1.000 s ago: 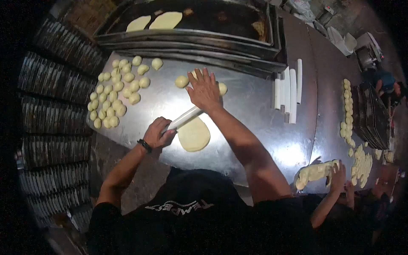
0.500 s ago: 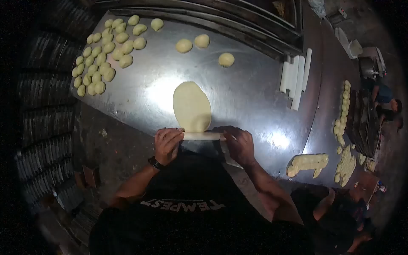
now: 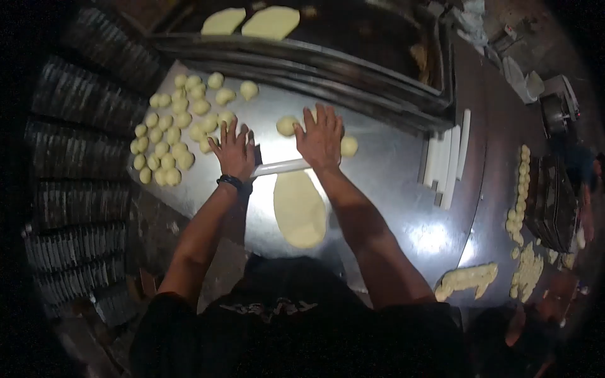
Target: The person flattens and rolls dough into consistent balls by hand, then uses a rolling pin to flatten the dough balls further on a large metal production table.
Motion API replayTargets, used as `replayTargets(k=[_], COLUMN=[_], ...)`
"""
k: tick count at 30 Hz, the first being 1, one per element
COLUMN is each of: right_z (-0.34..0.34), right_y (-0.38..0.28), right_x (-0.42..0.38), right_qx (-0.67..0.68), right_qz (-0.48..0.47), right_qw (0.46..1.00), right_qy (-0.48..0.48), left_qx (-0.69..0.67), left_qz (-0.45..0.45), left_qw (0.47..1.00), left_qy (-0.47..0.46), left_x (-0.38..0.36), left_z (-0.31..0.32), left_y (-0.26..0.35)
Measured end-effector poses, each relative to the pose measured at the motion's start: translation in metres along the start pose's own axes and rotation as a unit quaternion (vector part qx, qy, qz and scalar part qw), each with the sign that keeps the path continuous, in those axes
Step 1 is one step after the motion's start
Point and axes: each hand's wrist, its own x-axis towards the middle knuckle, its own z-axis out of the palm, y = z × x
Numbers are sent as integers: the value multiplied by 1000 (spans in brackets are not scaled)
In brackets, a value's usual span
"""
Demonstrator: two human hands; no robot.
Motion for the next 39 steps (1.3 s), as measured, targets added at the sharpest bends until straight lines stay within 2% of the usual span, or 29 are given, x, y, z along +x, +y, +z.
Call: replayTargets(k=[2, 3, 4, 6, 7, 8, 10, 13, 16, 17, 19, 20, 22, 23, 24, 26, 27, 29, 30, 32, 34, 36, 37, 38, 39], right_z=[7, 9, 0, -20, -33, -36, -36, -26, -18, -22, -49, -62, -81, -92, -110, -156, -172, -198, -206, -216, -218, -211, -195, -179, -166], right_y=[0, 3, 2, -3, -4, -6, -9, -31, -22, -18, -24, -26, -11, -4, -7, -34, -49, -82, -101, -141, -178, -202, -207, -211, -214], right_x=[22, 29, 34, 22, 7, -16, -61, -96, -98, -97, -90, -83, -78, -73, -65, -45, -38, -19, -7, 25, 69, 131, 169, 210, 253], right_qx=[60, 79, 134, 247, 275, 259, 218, -24, 63, 79, 125, 147, 293, 364, 376, 409, 416, 436, 455, 495, 534, 565, 531, 489, 464], right_qz=[-1, -29, -39, -61, -66, -51, -27, -99, -144, -162, -62, -9, 72, 113, 137, 184, 184, 181, 181, 169, 139, 75, 4, -66, -60], right_qw=[998, 994, 986, 960, 951, 961, 975, 995, 985, 981, 969, 951, 894, 854, 834, 785, 775, 754, 759, 767, 779, 783, 829, 864, 881], right_qy=[5, 63, 87, 120, 124, 80, -11, 19, -71, -66, -206, -271, -332, -355, -380, -428, -438, -457, -430, -373, -298, -247, -176, -103, -69], left_qx=[-59, -144, -196, -211, -197, -185, -190, -128, -67, -71, -131, -185, -314, -439, -544, -684, -665, -649, -638, -664, -609, -482, -504, -445, -414], left_qz=[53, 106, 157, 240, 223, 202, 161, 137, 111, 128, 167, 189, 289, 198, 100, 107, 51, 10, -9, 147, 261, 357, 244, 260, 233], left_qw=[997, 983, 968, 940, 945, 950, 966, 975, 991, 989, 976, 962, 884, 825, 733, 672, 683, 673, 671, 686, 703, 786, 793, 835, 860], left_qy=[23, 35, -5, -115, -133, -151, -69, -121, -25, -25, -44, -65, -191, -296, -396, -265, -298, -354, -378, -260, -257, -148, -241, -193, -187], left_x=[18, 21, 15, -11, -27, -42, -55, -46, -36, -36, -43, -47, -55, -61, -67, -68, -58, -26, -5, 43, 112, 184, 220, 261, 302], left_z=[-6, -9, -20, -52, -53, -52, -51, -52, -46, -44, -35, -23, -8, -10, -16, -48, -76, -125, -146, -183, -227, -254, -271, -273, -277], left_y=[-8, -10, -5, -1, -8, -18, -27, -29, -5, 5, 22, 25, 25, 31, 38, 45, 44, 24, 12, -26, -66, -96, -106, -118, -127])
